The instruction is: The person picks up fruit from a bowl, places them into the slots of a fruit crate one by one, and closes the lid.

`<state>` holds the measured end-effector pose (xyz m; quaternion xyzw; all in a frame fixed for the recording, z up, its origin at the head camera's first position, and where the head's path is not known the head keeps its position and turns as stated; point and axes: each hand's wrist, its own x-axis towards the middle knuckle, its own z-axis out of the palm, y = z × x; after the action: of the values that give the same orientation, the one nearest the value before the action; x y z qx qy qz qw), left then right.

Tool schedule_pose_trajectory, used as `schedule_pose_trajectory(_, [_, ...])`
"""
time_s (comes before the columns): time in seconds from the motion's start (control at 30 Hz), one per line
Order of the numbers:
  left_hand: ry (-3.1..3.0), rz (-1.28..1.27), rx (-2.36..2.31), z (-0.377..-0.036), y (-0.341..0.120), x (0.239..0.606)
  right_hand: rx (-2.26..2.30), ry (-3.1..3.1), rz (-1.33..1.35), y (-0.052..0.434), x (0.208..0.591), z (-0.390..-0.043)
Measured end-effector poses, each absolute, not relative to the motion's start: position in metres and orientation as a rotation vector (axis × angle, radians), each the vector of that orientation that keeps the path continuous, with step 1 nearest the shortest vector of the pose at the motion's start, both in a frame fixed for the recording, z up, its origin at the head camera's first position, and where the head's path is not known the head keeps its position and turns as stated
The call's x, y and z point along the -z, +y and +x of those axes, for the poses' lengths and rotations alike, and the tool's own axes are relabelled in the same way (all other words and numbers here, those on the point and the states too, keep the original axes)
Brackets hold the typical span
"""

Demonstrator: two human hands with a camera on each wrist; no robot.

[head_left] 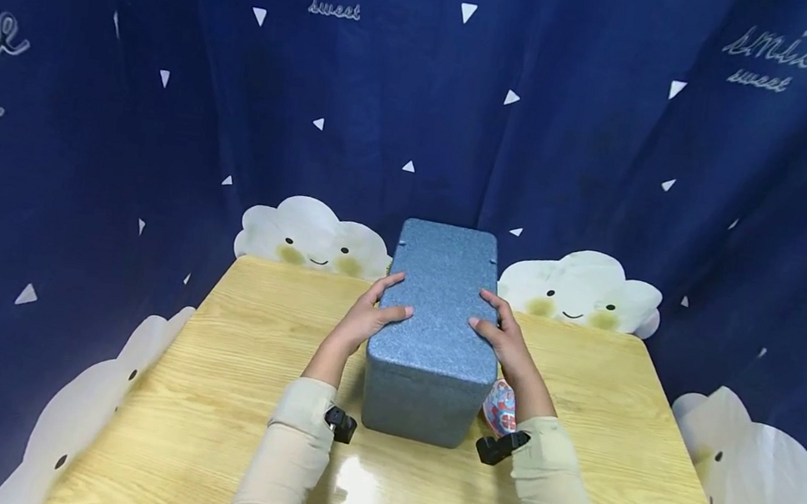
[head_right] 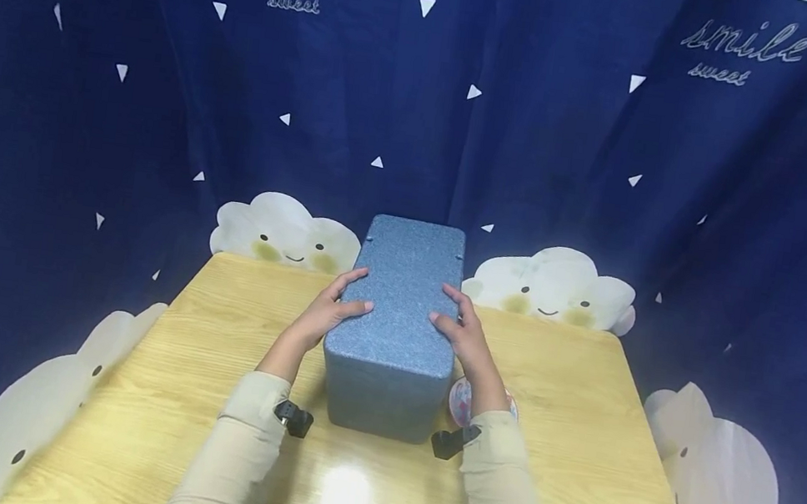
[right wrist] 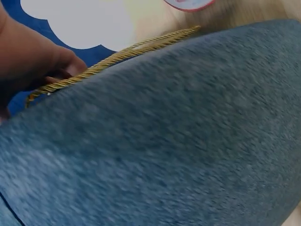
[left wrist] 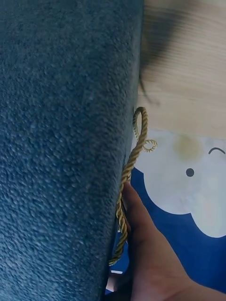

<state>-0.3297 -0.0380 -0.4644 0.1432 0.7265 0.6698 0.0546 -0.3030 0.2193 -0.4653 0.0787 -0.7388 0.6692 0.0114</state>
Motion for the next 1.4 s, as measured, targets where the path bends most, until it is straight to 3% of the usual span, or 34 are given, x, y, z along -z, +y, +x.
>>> schedule_pose_trajectory(0.23, [2.208, 0.425, -1.978, -0.336, -0.043, 0.464, -2.206, -2.371, 0.331, 0.232, 0.454, -0.316])
schedule_pose_trajectory(0.53, [2.274, 0.435, -1.868, -0.357, -0.049, 0.456, -2.225, -2.362, 0.245, 0.236, 0.454, -0.346])
schedule_pose_trajectory(0.73, [2.276, 0.464, -1.825, -0.367, -0.047, 0.454, -2.021, -2.450, 0.244, 0.236, 0.458, -0.358])
schedule_pose_trajectory(1.4, [2.219, 0.448, -1.725, -0.367, -0.047, 0.455, -1.951, -2.619, 0.117, 0.229, 0.449, -0.348])
